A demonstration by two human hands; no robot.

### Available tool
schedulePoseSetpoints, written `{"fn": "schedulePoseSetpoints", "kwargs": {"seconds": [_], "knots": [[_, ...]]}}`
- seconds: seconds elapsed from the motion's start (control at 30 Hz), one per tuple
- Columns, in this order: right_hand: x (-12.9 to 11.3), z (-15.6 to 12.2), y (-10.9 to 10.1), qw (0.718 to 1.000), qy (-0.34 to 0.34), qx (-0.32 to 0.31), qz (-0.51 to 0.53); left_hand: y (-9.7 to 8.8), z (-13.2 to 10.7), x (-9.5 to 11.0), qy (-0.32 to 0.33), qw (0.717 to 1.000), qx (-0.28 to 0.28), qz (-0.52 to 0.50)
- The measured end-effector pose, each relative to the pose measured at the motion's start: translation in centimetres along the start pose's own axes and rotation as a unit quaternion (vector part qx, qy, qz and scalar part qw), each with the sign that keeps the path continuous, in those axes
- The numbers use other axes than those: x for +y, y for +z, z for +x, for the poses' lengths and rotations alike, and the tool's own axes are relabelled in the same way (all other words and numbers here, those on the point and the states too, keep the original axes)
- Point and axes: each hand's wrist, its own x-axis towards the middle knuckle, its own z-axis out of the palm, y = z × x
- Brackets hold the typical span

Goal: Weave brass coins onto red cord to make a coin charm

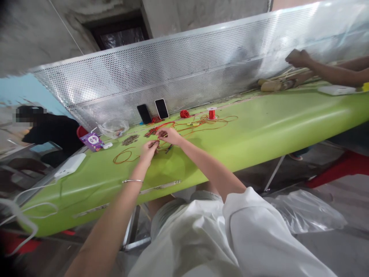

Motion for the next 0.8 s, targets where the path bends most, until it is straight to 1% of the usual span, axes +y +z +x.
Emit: {"fn": "schedulePoseSetpoints", "kwargs": {"seconds": [0.27, 0.33, 0.43, 0.5, 0.53, 0.67, 0.8], "knots": [[-1.1, 0.7, 0.8, 1.000, 0.000, 0.011, -0.008, -0.3, -0.3, 0.6, -0.018, 0.999, -0.006, -0.032], [-1.4, 0.6, 0.9, 0.999, -0.001, 0.028, -0.025, -0.4, -0.4, 0.7, -0.018, 0.998, 0.001, -0.054], [-1.9, 0.2, 0.7, 0.996, -0.003, 0.068, -0.064, -0.8, -0.6, 0.8, -0.013, 0.995, 0.021, -0.098], [-2.2, -0.2, 0.6, 0.994, -0.001, 0.068, -0.090, -1.2, -0.6, 0.8, -0.007, 0.991, 0.036, -0.131], [-2.3, -0.4, 0.6, 0.994, 0.001, 0.050, -0.098, -1.3, -0.7, 0.8, -0.005, 0.988, 0.044, -0.148], [-2.0, -0.6, 1.4, 0.991, 0.008, -0.072, -0.110, -1.5, -0.7, 0.8, 0.002, 0.978, 0.059, -0.199], [-1.4, -0.1, 2.2, 0.985, 0.004, -0.139, -0.098, -1.5, -0.7, 0.9, 0.006, 0.973, 0.057, -0.225]]}}
